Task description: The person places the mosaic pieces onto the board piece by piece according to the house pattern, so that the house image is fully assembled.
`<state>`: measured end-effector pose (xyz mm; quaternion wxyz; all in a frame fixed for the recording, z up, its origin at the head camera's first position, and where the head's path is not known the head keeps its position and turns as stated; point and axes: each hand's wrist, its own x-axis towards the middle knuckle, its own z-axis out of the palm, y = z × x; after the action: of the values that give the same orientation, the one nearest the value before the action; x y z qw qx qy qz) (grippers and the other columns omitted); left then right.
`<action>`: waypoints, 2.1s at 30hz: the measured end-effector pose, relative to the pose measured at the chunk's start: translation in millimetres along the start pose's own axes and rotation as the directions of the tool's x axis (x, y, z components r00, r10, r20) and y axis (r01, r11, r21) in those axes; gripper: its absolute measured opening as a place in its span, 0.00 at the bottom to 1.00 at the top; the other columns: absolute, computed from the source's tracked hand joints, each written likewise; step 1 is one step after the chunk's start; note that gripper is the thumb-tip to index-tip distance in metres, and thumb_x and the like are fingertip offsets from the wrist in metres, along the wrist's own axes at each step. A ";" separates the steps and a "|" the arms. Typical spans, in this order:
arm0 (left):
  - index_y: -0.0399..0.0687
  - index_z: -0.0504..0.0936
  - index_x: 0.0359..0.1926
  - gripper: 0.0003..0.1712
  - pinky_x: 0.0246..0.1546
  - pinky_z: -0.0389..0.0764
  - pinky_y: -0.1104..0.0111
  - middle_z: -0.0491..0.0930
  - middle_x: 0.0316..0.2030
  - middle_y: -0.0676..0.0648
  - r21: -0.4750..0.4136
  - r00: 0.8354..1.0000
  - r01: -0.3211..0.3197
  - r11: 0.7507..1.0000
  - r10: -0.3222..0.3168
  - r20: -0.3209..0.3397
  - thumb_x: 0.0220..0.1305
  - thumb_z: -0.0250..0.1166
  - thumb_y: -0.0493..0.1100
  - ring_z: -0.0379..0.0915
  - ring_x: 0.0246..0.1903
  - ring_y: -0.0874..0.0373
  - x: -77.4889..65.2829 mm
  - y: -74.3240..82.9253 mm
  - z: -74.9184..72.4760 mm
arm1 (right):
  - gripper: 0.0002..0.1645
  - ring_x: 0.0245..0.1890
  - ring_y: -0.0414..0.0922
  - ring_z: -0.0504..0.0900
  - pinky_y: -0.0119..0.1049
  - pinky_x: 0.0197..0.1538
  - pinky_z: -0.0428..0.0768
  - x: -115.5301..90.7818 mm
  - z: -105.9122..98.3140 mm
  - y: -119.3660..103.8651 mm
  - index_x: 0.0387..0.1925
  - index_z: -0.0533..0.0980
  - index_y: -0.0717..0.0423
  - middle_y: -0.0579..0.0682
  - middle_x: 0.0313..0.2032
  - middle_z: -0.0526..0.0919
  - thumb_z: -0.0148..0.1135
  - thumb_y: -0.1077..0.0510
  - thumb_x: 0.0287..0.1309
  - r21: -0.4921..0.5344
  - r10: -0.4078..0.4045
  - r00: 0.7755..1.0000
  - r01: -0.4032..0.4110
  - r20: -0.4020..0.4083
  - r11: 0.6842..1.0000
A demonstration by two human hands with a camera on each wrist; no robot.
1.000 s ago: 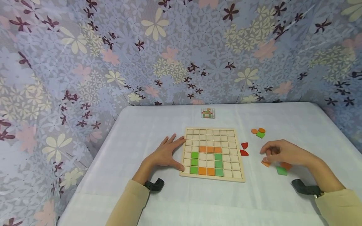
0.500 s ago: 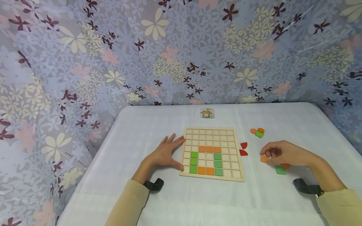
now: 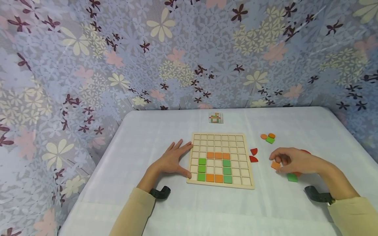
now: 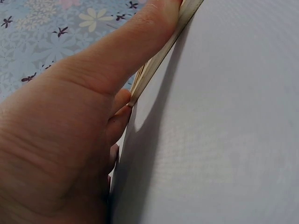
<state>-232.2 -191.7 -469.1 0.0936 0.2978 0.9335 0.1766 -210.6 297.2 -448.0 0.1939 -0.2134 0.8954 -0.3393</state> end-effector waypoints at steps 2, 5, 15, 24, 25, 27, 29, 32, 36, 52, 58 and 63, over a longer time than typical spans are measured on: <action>0.60 0.51 0.76 0.72 0.70 0.31 0.55 0.46 0.74 0.59 0.000 1.000 0.001 1.000 -0.001 0.001 0.30 0.67 0.82 0.29 0.73 0.52 -0.3 0.2 -0.3 | 0.24 0.29 0.42 0.70 0.32 0.27 0.70 0.5 0.0 -0.9 0.47 0.76 0.53 0.49 0.32 0.72 0.74 0.51 0.49 -0.001 0.006 1.000 -0.006 0.004 1.000; 0.60 0.51 0.76 0.72 0.70 0.31 0.55 0.46 0.74 0.59 -0.005 1.000 -0.003 1.000 0.003 -0.004 0.30 0.67 0.82 0.29 0.73 0.52 -0.6 -1.1 1.1 | 0.23 0.30 0.42 0.70 0.32 0.28 0.71 2.0 0.5 -1.4 0.46 0.76 0.54 0.50 0.32 0.73 0.73 0.53 0.50 -0.001 0.021 1.000 -0.021 0.002 1.000; 0.60 0.51 0.76 0.72 0.70 0.31 0.56 0.45 0.74 0.60 0.002 1.000 -0.005 1.000 0.005 -0.009 0.30 0.66 0.83 0.29 0.73 0.52 0.3 -2.9 3.5 | 0.18 0.33 0.44 0.70 0.31 0.31 0.71 6.2 3.6 -7.5 0.45 0.81 0.48 0.46 0.34 0.75 0.73 0.52 0.51 -0.076 0.038 0.997 -0.043 -0.072 0.996; 0.60 0.52 0.75 0.72 0.70 0.32 0.55 0.46 0.74 0.60 0.006 1.000 -0.006 1.000 0.006 -0.013 0.29 0.66 0.83 0.29 0.73 0.53 1.6 -3.7 3.8 | 0.18 0.36 0.45 0.72 0.30 0.36 0.75 12.4 4.3 -13.9 0.45 0.82 0.48 0.44 0.37 0.79 0.73 0.52 0.51 -0.071 -0.032 0.995 0.025 -0.098 0.997; 0.61 0.52 0.75 0.72 0.70 0.32 0.55 0.46 0.74 0.61 0.008 1.000 -0.006 1.000 0.006 -0.013 0.29 0.66 0.83 0.29 0.73 0.53 1.5 -3.9 3.9 | 0.18 0.36 0.45 0.72 0.30 0.36 0.75 13.3 5.1 -15.0 0.45 0.82 0.48 0.44 0.38 0.79 0.73 0.52 0.51 -0.070 -0.039 0.994 0.032 -0.105 0.997; 0.61 0.51 0.75 0.72 0.70 0.32 0.55 0.46 0.74 0.61 0.010 1.000 -0.007 1.000 0.007 -0.012 0.29 0.65 0.83 0.29 0.73 0.53 1.2 -4.3 4.0 | 0.18 0.36 0.45 0.73 0.30 0.37 0.75 15.0 6.7 -17.5 0.46 0.82 0.49 0.43 0.39 0.80 0.73 0.52 0.51 -0.067 -0.051 0.992 0.043 -0.115 0.997; 0.61 0.51 0.75 0.72 0.70 0.32 0.55 0.46 0.74 0.61 0.009 1.000 -0.007 1.000 0.007 -0.011 0.29 0.65 0.84 0.29 0.73 0.53 0.9 -4.5 3.9 | 0.18 0.35 0.44 0.73 0.30 0.36 0.75 17.1 8.3 -20.2 0.45 0.82 0.49 0.43 0.38 0.80 0.73 0.52 0.51 -0.069 -0.060 0.991 0.052 -0.122 0.996; 0.62 0.51 0.76 0.72 0.70 0.32 0.55 0.45 0.74 0.61 0.008 1.000 -0.009 1.000 0.009 -0.012 0.29 0.65 0.84 0.30 0.73 0.52 0.8 -4.4 3.8 | 0.18 0.32 0.44 0.72 0.30 0.33 0.74 20.8 10.3 -24.8 0.46 0.82 0.49 0.44 0.36 0.79 0.73 0.52 0.51 -0.061 -0.067 0.990 0.060 -0.127 0.996; 0.61 0.51 0.76 0.72 0.70 0.32 0.55 0.45 0.74 0.61 0.008 1.000 -0.012 1.000 0.012 -0.012 0.29 0.65 0.83 0.30 0.73 0.52 1.0 -3.5 3.1 | 0.19 0.30 0.44 0.72 0.32 0.30 0.72 26.4 13.1 -30.4 0.46 0.82 0.47 0.45 0.32 0.76 0.73 0.52 0.51 -0.047 -0.070 0.990 0.065 -0.125 0.997; 0.62 0.51 0.76 0.72 0.70 0.31 0.56 0.45 0.73 0.63 0.014 1.000 0.007 1.000 -0.007 -0.004 0.29 0.65 0.84 0.29 0.73 0.53 0.2 -2.6 2.3 | 0.19 0.32 0.44 0.73 0.31 0.33 0.74 56.3 27.8 -45.0 0.46 0.82 0.47 0.44 0.34 0.79 0.74 0.51 0.51 -0.029 -0.134 0.986 0.132 -0.103 0.991; 0.61 0.50 0.76 0.73 0.70 0.32 0.55 0.44 0.74 0.62 0.017 1.000 -0.003 1.000 0.003 -0.003 0.29 0.65 0.84 0.30 0.73 0.52 0.5 -2.2 2.0 | 0.18 0.30 0.44 0.71 0.31 0.29 0.71 61.6 30.5 -55.6 0.47 0.82 0.51 0.47 0.32 0.76 0.72 0.54 0.52 -0.019 -0.160 0.983 0.159 -0.086 0.987; 0.61 0.51 0.76 0.72 0.70 0.32 0.55 0.45 0.74 0.61 0.013 1.000 -0.013 1.000 0.013 -0.005 0.29 0.65 0.84 0.30 0.73 0.51 0.4 -2.4 1.7 | 0.19 0.29 0.44 0.71 0.32 0.29 0.71 66.8 33.2 -64.5 0.48 0.82 0.52 0.46 0.33 0.77 0.72 0.55 0.53 -0.041 -0.173 0.981 0.170 -0.084 0.985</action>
<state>-233.4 -192.8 -471.6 0.0883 0.3040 0.9328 0.1721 -233.8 201.7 -440.1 0.1210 -0.2779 0.8870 -0.3485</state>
